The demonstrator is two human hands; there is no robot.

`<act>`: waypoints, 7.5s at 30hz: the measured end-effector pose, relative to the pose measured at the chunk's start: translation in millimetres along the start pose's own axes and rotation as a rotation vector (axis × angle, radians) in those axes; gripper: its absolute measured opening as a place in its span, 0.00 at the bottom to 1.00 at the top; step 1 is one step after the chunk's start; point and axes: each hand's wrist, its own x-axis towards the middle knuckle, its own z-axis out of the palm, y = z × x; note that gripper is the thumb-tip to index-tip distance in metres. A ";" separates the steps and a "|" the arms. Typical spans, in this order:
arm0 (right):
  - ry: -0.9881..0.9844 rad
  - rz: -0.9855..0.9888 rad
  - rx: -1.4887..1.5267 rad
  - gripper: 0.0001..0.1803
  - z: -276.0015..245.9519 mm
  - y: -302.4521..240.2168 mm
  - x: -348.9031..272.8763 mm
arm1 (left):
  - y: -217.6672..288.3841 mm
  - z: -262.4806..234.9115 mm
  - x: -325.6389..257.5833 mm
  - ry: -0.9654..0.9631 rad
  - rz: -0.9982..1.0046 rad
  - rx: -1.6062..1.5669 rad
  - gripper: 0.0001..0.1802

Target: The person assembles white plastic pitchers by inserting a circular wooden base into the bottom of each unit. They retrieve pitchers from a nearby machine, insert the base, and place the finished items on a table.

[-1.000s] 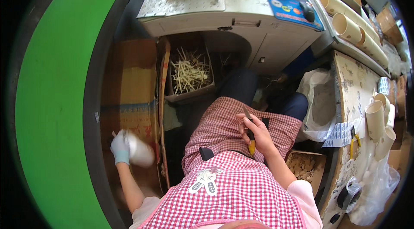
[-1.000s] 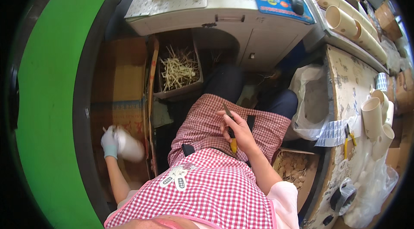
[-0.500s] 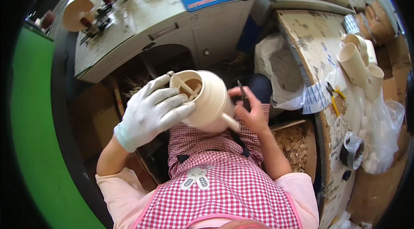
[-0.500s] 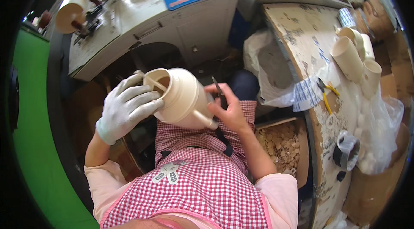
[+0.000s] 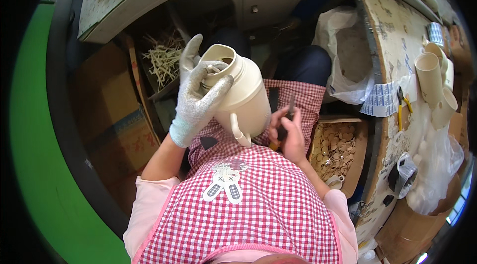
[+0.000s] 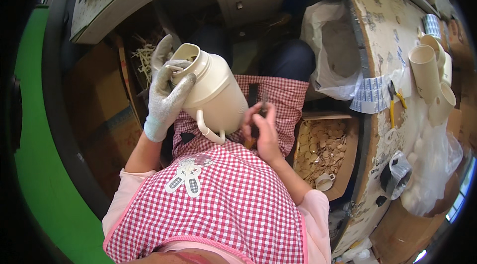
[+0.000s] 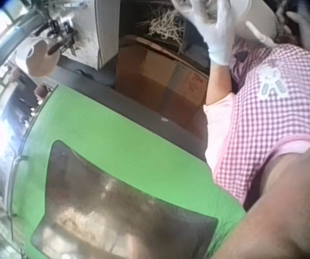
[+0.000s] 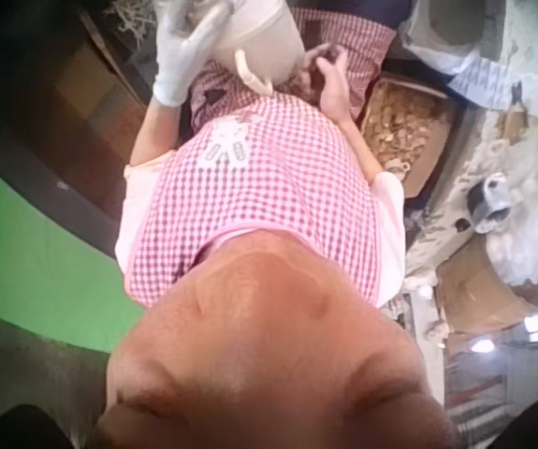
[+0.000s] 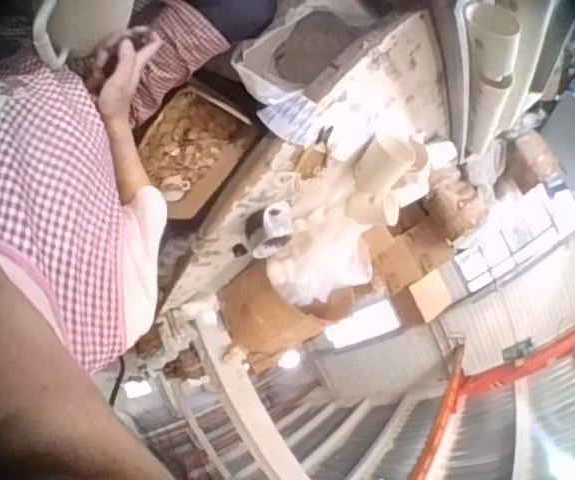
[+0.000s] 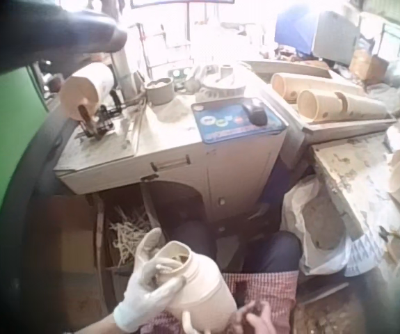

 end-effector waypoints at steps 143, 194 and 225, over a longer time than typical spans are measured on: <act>-0.943 -0.777 -1.660 0.11 114.4 -143.1 51.7 | 26.2 -17.1 -2.0 -0.105 0.642 0.534 0.53; -0.009 -1.238 -1.118 0.17 161.6 -294.1 320.7 | -46.0 -53.1 -10.0 -0.182 -0.554 -0.854 0.32; 0.822 -0.828 -1.606 0.24 -46.1 -628.6 632.7 | -155.5 47.7 126.9 -0.457 -0.922 -0.888 0.42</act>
